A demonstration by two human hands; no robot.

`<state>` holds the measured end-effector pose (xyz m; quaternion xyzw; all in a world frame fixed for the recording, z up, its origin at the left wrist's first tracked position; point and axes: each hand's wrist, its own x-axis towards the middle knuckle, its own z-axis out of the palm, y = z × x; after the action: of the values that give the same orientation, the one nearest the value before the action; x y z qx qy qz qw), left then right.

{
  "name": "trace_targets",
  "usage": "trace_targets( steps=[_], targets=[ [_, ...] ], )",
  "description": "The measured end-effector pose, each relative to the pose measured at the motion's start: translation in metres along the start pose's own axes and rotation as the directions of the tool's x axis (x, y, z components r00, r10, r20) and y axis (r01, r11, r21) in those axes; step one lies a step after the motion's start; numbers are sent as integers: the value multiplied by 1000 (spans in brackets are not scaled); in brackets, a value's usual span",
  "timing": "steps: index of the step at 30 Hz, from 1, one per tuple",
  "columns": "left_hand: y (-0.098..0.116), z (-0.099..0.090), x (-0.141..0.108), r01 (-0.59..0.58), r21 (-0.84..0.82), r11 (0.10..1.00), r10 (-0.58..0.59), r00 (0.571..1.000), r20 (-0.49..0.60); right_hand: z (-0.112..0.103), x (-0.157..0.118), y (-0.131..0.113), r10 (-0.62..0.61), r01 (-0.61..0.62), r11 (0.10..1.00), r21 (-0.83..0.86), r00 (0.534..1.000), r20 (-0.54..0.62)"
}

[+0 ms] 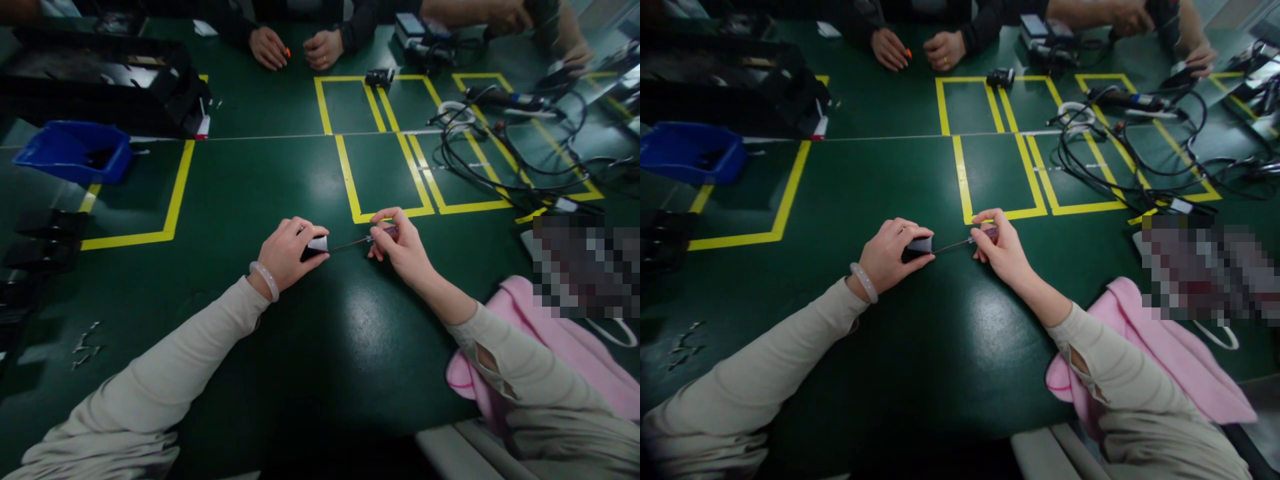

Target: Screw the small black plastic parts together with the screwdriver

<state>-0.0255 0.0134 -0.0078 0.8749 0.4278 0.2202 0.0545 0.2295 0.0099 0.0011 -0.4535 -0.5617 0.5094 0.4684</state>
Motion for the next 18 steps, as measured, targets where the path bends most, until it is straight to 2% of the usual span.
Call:
trace_targets(
  steps=[9, 18],
  targets=[
    [0, -1, 0, 4, -7, 1000, -4, 1000, 0, 0, 1, 1, 39, -40, 999, 16, 999, 34],
    [0, 0, 0, 1, 10, 1000, -1, 1000, -2, -1, 1, 2, 38, -38, 999, 5, 999, 12]
  ],
)
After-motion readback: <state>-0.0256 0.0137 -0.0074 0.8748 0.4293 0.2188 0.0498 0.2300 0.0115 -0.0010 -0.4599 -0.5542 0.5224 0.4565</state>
